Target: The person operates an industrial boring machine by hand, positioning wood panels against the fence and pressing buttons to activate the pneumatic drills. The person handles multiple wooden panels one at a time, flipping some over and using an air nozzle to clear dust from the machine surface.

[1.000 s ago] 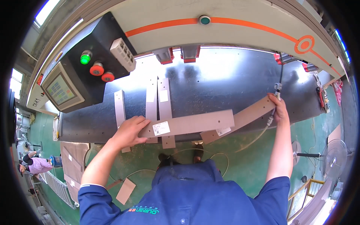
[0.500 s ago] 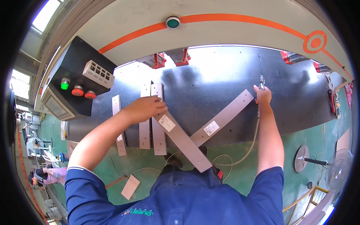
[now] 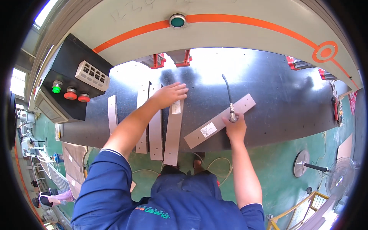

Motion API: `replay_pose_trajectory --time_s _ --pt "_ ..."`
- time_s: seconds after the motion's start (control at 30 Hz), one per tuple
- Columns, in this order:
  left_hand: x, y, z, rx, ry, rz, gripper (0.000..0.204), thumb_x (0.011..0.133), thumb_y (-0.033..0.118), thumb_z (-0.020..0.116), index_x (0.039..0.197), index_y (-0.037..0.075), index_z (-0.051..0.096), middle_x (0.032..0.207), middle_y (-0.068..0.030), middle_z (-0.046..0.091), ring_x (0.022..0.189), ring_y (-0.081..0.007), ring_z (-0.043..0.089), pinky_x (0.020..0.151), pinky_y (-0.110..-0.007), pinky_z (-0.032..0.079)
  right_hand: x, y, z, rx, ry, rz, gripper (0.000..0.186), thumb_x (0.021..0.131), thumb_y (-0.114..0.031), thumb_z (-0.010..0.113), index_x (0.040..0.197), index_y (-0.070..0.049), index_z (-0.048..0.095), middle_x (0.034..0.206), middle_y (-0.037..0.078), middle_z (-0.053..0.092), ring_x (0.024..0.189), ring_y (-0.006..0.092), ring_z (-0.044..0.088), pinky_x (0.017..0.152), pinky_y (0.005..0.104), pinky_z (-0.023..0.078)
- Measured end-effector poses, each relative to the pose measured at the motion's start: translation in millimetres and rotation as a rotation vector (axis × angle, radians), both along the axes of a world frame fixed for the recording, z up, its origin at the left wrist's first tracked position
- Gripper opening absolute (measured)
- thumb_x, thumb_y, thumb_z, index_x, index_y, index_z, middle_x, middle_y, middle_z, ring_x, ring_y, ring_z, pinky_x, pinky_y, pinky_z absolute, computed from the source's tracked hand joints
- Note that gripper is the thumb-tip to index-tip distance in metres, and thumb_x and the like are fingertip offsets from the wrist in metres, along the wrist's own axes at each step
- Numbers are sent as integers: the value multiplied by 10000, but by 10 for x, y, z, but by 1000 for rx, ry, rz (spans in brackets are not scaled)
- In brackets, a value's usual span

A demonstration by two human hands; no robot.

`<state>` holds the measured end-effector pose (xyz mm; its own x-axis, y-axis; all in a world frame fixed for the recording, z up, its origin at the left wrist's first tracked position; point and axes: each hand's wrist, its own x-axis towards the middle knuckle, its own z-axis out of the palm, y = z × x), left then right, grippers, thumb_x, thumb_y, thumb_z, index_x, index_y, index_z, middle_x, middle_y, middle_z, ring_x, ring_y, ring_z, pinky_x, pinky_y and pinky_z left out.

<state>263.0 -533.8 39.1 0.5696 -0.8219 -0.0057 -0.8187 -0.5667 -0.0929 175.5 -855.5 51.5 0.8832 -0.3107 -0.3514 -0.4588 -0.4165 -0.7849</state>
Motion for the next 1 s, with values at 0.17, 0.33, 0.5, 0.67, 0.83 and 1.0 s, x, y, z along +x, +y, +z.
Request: replay_pose_trajectory --time_s 0.17,0.33,0.5,0.67,0.83,1.0 --pt "-706 -119 52 -393 146 737 523 817 57 573 1329 79 468 1439 -165 380 1360 -366 328 1131 -440 279 -2 205 -286 -367 -288 171 617 671 -137 818 1206 -4 542 1083 162 596 986 322 603 847 382 485" --pt "-1755 230 106 -267 63 1108 701 830 408 668 1371 46 408 1458 -305 260 1297 -464 340 1074 -514 300 -111 346 -215 -155 -288 386 636 659 -56 800 1241 -21 542 1173 154 592 1086 343 575 916 381 466" --pt "-2215 254 -92 -454 130 1247 775 817 500 662 1383 40 402 1456 -314 258 1284 -465 347 1065 -519 305 -243 574 -162 -17 -174 491 596 677 -40 764 1234 -22 552 1174 163 628 1071 339 609 897 377 489" --pt "-2257 21 -109 -498 109 1257 716 821 500 654 1353 65 451 1444 -293 294 1281 -449 362 1052 -496 329 -301 849 -221 -9 -208 582 579 689 -58 727 1241 -25 554 1135 177 649 1047 333 627 895 369 491" --pt "-2232 -61 -135 -567 39 1281 658 812 460 680 1293 52 491 1406 -296 345 1261 -447 387 1044 -502 329 -298 986 -176 35 -185 530 571 683 -61 733 1232 -45 577 1098 185 661 1002 332 646 860 369 502" --pt "-2190 -64 -203 -556 -26 1274 632 812 467 676 1258 51 509 1369 -289 388 1236 -441 412 1026 -498 343 -201 989 -186 11 -215 514 563 682 -51 741 1222 -63 585 1007 169 683 899 329 663 800 371 511"
